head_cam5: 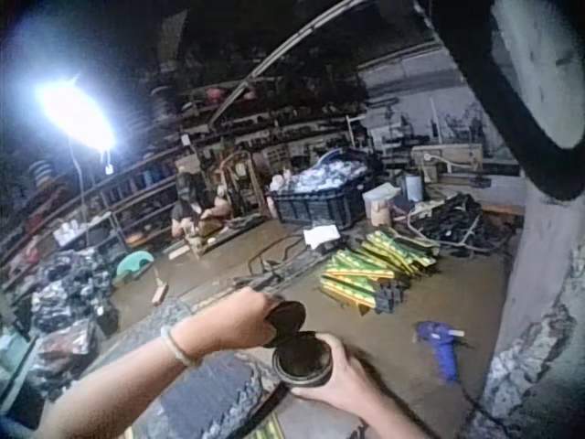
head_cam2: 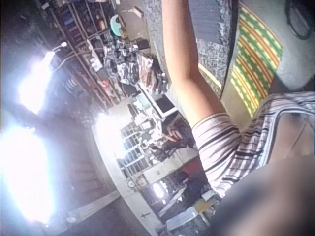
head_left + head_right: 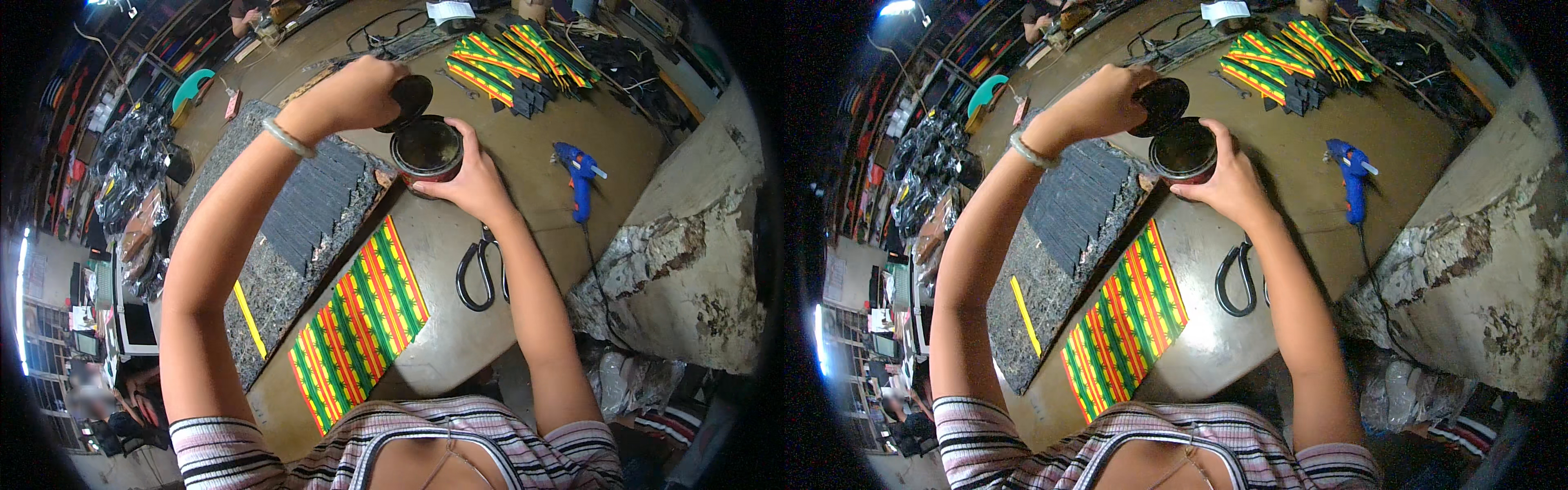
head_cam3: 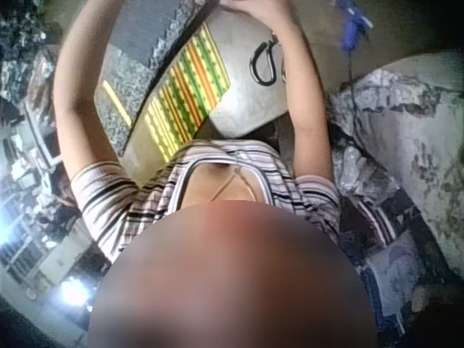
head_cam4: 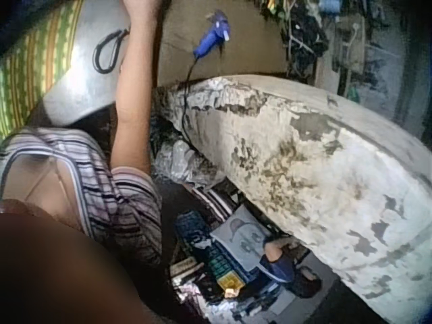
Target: The person folds and aligns a green-and-yellow striped fabric piece, then attaches a black strip to its edge. They repeat this process with several similar pieces, stacking the finished items on the table. The person also uses scissors to trim a yellow strip and applies adhesive from a small container to secure the black strip.
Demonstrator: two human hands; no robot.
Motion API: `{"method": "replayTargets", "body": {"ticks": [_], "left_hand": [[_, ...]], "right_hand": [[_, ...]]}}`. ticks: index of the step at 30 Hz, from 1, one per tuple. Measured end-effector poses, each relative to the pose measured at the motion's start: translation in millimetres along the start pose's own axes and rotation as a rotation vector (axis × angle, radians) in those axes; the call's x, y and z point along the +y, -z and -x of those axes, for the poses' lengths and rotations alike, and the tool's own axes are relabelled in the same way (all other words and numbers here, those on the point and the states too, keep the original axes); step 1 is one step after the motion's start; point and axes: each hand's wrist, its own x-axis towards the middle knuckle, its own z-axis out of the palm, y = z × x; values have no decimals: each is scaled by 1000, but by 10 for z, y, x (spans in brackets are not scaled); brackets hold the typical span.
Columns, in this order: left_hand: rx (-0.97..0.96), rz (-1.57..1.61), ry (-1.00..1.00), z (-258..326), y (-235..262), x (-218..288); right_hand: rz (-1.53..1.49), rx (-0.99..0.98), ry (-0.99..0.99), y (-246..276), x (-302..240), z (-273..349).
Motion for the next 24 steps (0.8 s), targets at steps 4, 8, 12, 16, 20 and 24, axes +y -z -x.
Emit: {"method": "replayTargets", "body": {"ticks": [4,8,12,16,20,24], "left_hand": [[25,559,216,231,-110,-416],[126,763,432,500,-427,-660],[344,1280,639,785,-724,-812],[264,1313,790,1019,-928,-863],[406,1295,842,1115,-965,-873],[405,956,809,1118,-918,-851]], "right_hand": [[263,-133,3,94,-129,-39],[791,-120,113,153,-211,-346],[685,-235,194,17,-189,-645],[1090,-549,238,-60,-221,-692],[1119,-725,151,-26,-388,-736],[1112,-799,56,-25,-515,-775]]}}
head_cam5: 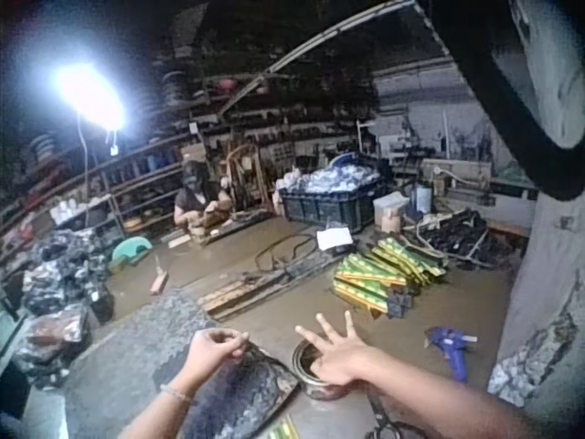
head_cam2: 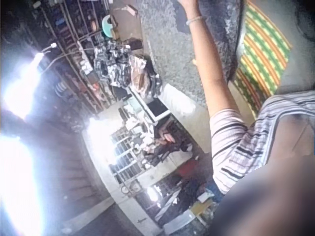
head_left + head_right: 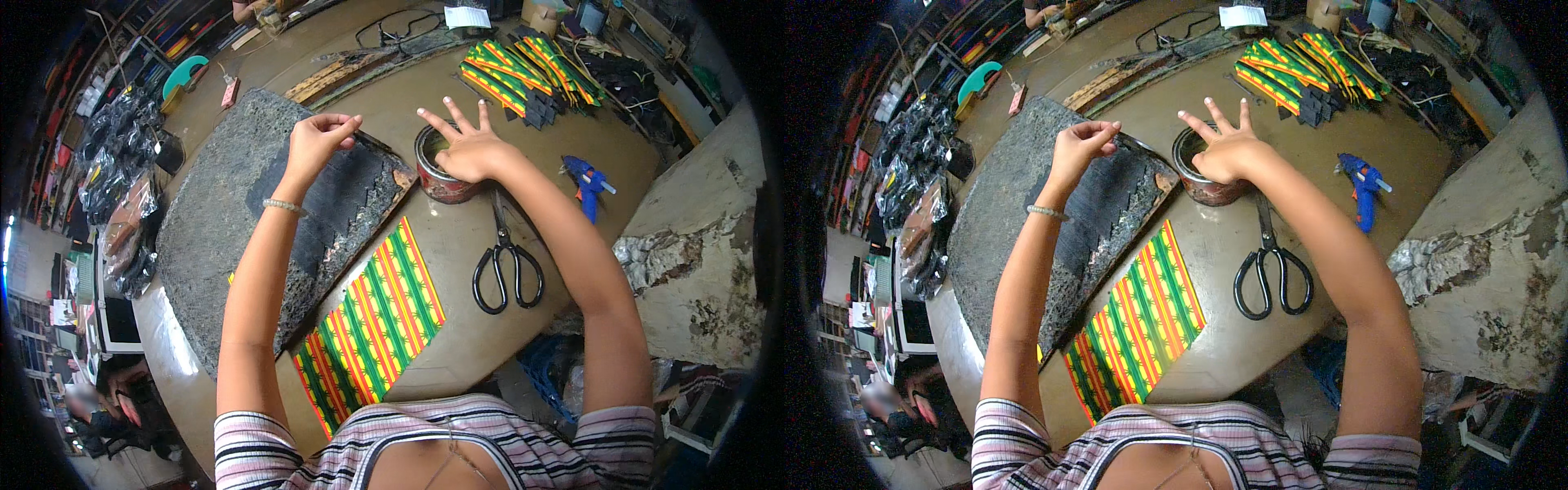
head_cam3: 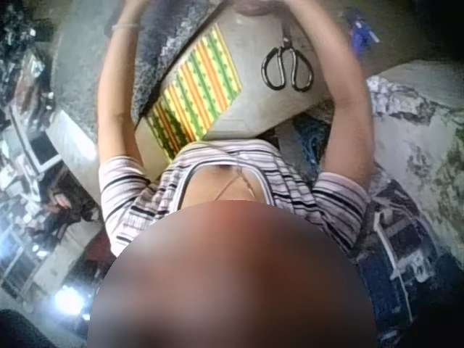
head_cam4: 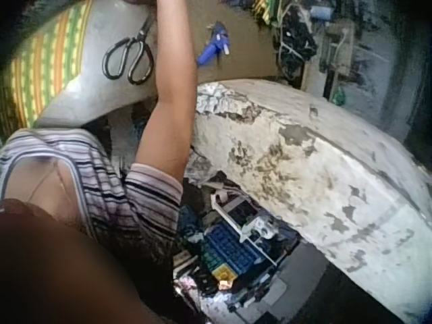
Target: The person folds and aligns a green-and-yellow striped fabric piece, then attaches a black strip to its edge. They repeat this process with several similar pieces, stacking the finished items on the table. The person also uses scissors to trim a yellow strip and applies adhesive from a small container to secure the black strip.
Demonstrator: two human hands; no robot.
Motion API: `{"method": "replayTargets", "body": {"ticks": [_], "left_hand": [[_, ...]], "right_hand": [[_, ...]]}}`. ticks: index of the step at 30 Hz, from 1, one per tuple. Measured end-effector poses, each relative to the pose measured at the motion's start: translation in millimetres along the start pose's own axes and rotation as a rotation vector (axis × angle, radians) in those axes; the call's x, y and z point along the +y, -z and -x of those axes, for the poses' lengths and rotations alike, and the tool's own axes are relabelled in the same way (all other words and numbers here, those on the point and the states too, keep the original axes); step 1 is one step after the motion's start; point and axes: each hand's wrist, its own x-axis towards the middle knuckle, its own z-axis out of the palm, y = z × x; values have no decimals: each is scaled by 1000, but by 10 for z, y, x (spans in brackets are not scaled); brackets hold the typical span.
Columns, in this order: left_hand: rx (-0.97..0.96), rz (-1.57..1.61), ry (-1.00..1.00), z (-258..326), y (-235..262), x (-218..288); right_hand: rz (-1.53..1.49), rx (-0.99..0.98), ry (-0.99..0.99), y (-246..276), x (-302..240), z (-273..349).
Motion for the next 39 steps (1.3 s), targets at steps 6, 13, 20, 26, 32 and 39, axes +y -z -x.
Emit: {"method": "replayTargets", "body": {"ticks": [6,13,20,26,32,39], "left_hand": [[41,260,-142,112,65,153],[113,819,-125,649,260,191],[-215,1911,-4,1225,644,-33],[123,1694,-15,1465,591,-97],[314,1956,356,1736,-379,142],[-130,2112,365,1819,-746,456]], "right_hand": [[-48,62,-32,-67,23,-36],[1,55,-111,-176,-10,-141],[30,-22,-113,-58,-45,-127],[-148,235,-35,-268,12,-148],[-706,707,-24,-331,71,-26],[-1854,572,54,-53,-23,856]]}}
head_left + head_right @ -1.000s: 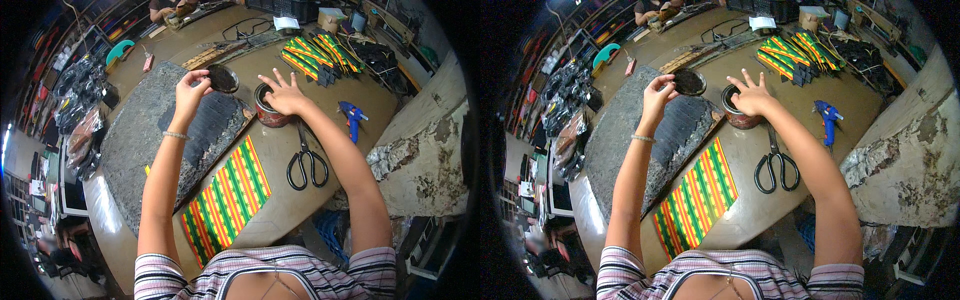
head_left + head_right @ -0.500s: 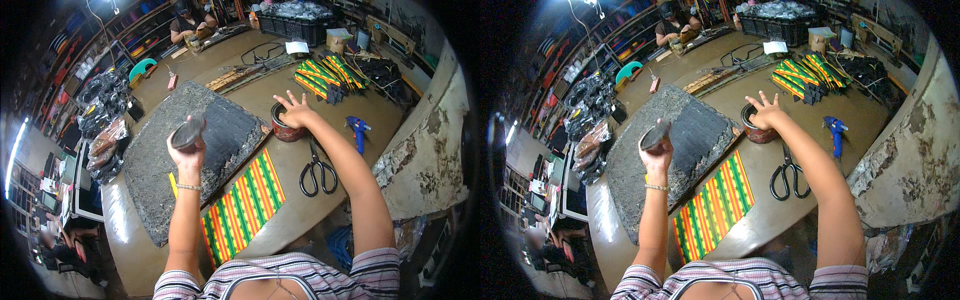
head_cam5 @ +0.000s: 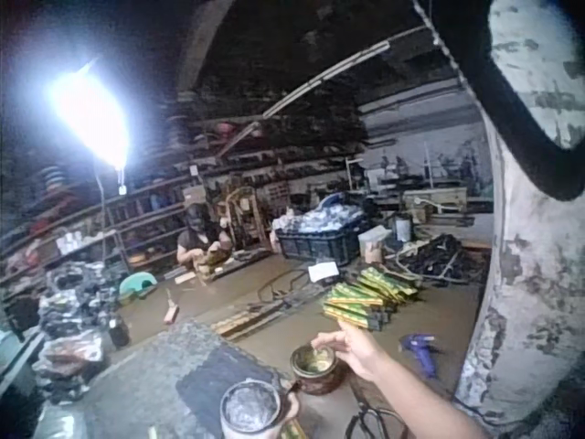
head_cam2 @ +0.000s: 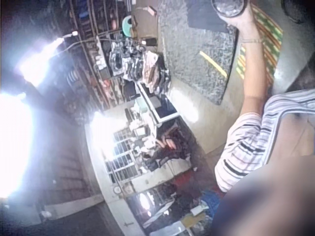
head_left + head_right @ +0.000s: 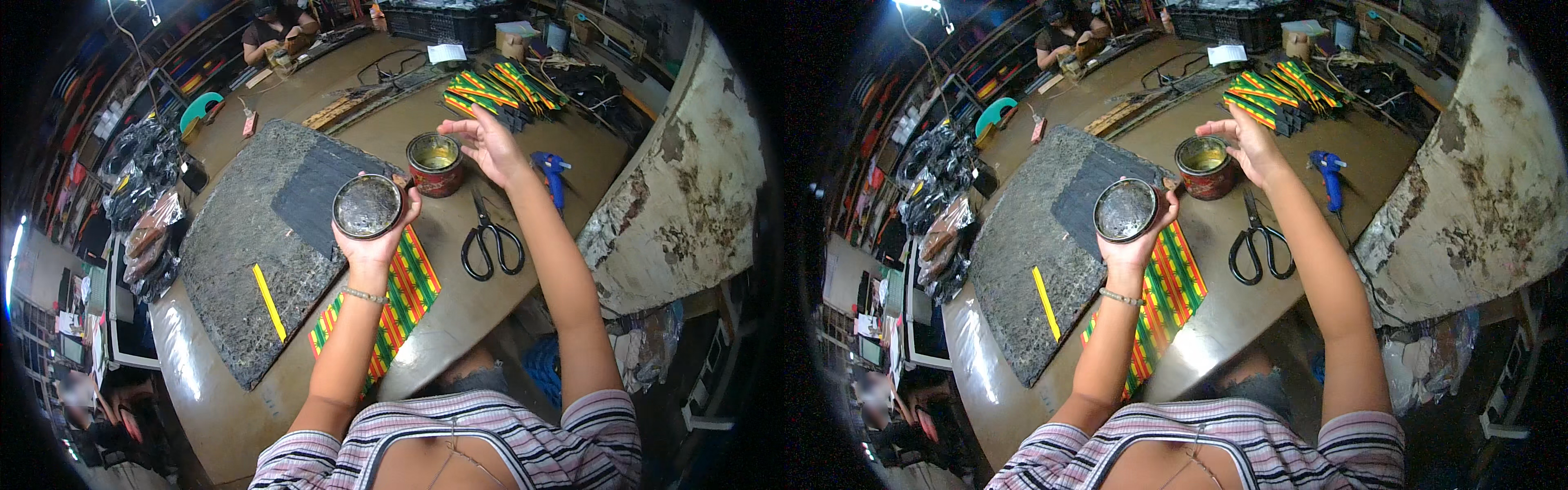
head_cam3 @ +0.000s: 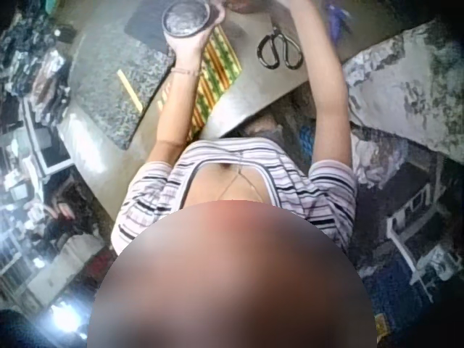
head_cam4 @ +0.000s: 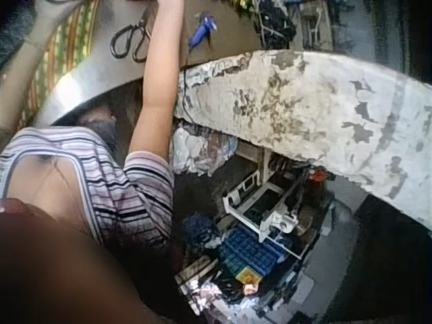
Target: The person folds and aligns a green-and-yellow striped fabric piece, then attaches a black strip to its edge. They repeat this process with several similar pieces, stacking the finished items on the table. The person also uses scissors to trim a yellow strip and applies adhesive from a small container to secure the black strip.
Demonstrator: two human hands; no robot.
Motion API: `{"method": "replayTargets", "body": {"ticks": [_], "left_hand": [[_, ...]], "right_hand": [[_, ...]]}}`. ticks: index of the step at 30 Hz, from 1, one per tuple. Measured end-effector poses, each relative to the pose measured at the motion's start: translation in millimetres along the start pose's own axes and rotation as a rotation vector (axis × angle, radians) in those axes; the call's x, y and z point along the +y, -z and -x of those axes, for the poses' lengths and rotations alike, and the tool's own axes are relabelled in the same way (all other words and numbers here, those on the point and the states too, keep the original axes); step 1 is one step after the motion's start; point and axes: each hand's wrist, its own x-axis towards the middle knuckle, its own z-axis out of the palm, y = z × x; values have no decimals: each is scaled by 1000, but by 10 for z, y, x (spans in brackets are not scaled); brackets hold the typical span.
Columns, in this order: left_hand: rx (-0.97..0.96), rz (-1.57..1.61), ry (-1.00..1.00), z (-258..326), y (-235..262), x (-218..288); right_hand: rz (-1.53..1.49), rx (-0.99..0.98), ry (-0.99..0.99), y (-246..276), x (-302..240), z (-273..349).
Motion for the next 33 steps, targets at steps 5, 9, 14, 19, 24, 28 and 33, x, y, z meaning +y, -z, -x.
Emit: {"method": "replayTargets", "body": {"ticks": [5,9,14,19,24,28,33], "left_hand": [[-31,-462,-1,89,-331,11],[-152,-1597,-544,-626,-371,-7],[-337,-2754,-866,-1410,133,-346],[-167,-2813,-1017,-1514,293,-465],[-24,-2805,-679,-1546,282,-488],[-187,-2554,-595,-1583,229,-378],[-490,-2183,-846,-513,14,475]], "right_hand": [[-568,-359,253,330,92,730],[-328,172,335,430,822,1241],[668,578,542,412,1319,1385],[584,508,431,446,1265,1348],[611,451,412,441,1262,1303],[563,462,419,535,1350,1283],[377,482,459,598,1349,1307]]}}
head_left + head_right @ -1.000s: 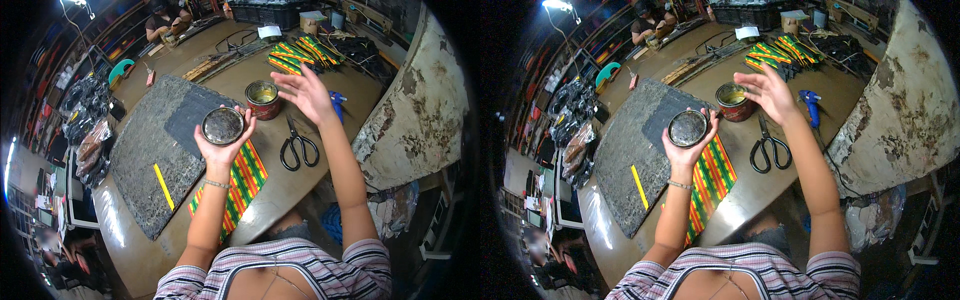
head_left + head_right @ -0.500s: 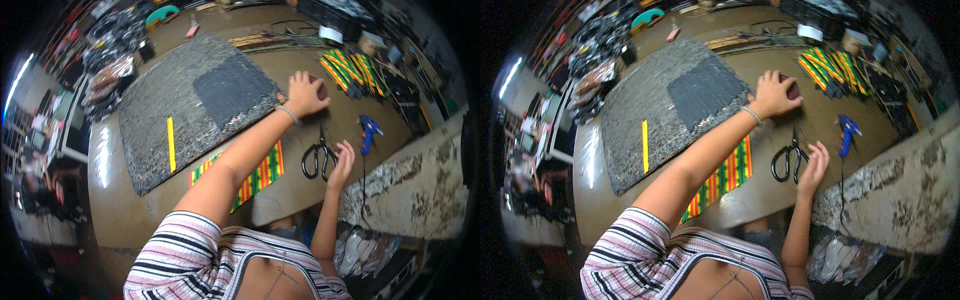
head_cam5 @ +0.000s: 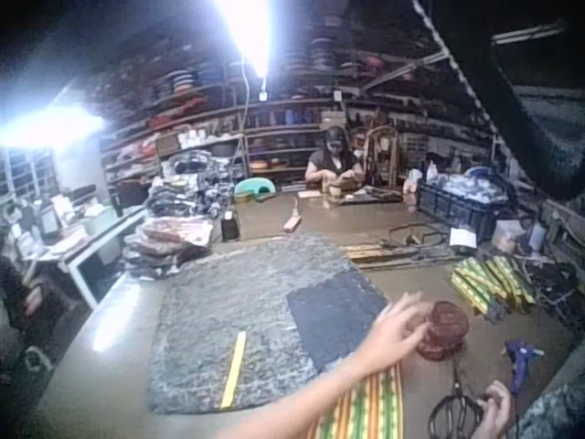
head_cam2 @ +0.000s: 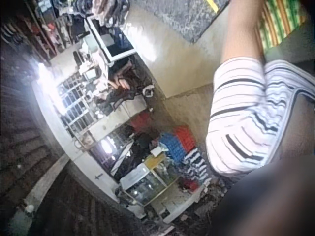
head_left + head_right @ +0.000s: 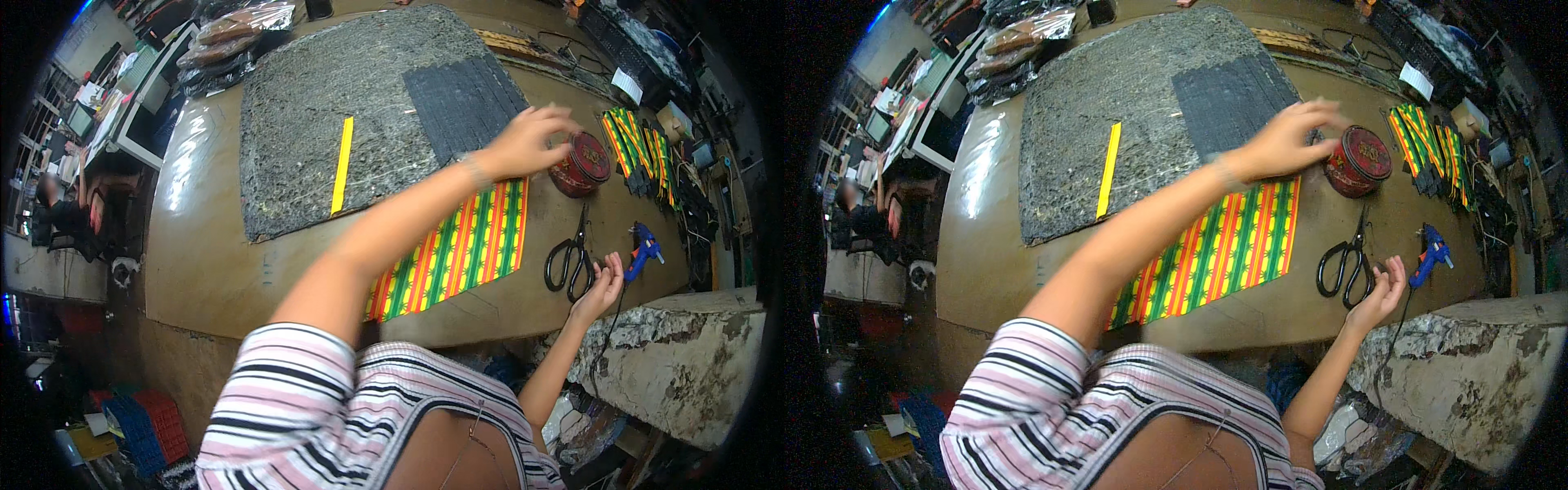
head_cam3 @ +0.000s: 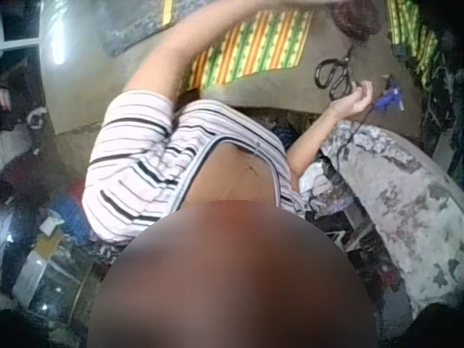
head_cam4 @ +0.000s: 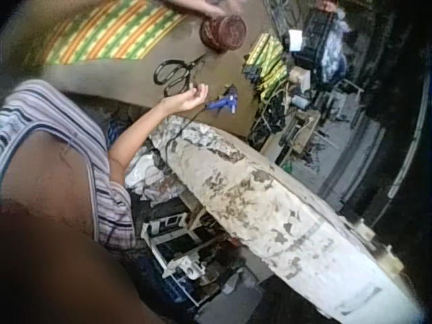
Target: The person folds and aligns a green-and-yellow striped fabric piece, then attaches a black strip to its edge. They repeat this process with several similar pieces, stacking the finished items on the table. The person also uses scissors to trim a yellow strip and applies adhesive from a small container to secure the black strip.
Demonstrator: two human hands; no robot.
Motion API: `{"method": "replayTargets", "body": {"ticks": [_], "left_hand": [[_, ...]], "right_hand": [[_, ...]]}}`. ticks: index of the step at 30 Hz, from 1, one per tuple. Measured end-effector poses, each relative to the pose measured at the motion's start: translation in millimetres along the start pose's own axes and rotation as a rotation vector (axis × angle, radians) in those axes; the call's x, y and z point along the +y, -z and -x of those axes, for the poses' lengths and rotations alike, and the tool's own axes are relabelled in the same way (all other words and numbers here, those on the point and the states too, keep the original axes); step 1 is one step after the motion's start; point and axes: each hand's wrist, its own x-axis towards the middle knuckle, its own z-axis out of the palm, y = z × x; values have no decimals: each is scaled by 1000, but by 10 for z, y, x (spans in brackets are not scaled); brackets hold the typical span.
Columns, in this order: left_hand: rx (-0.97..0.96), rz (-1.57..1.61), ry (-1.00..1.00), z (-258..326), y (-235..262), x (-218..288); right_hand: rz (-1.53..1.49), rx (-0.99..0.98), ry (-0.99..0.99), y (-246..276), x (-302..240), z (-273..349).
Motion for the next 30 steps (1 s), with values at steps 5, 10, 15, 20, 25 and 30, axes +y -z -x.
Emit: {"method": "replayTargets", "body": {"ticks": [5,10,15,20,25,30], "left_hand": [[47,-202,313,1655,2019,213],[-179,-615,552,2546,2562,227],[-144,-697,497,2677,2476,157],[-180,-789,463,2697,2462,141],[-150,-804,438,2731,2434,95],[-148,-814,413,2745,2445,90]], "right_hand": [[55,103,-69,-526,-662,143],[-228,-911,-21,-2033,-1378,731],[117,-1240,180,-3088,-1388,1182],[320,-1173,258,-3260,-1269,1391],[420,-1113,335,-3283,-1256,1507],[462,-1088,456,-3294,-1277,1566]]}}
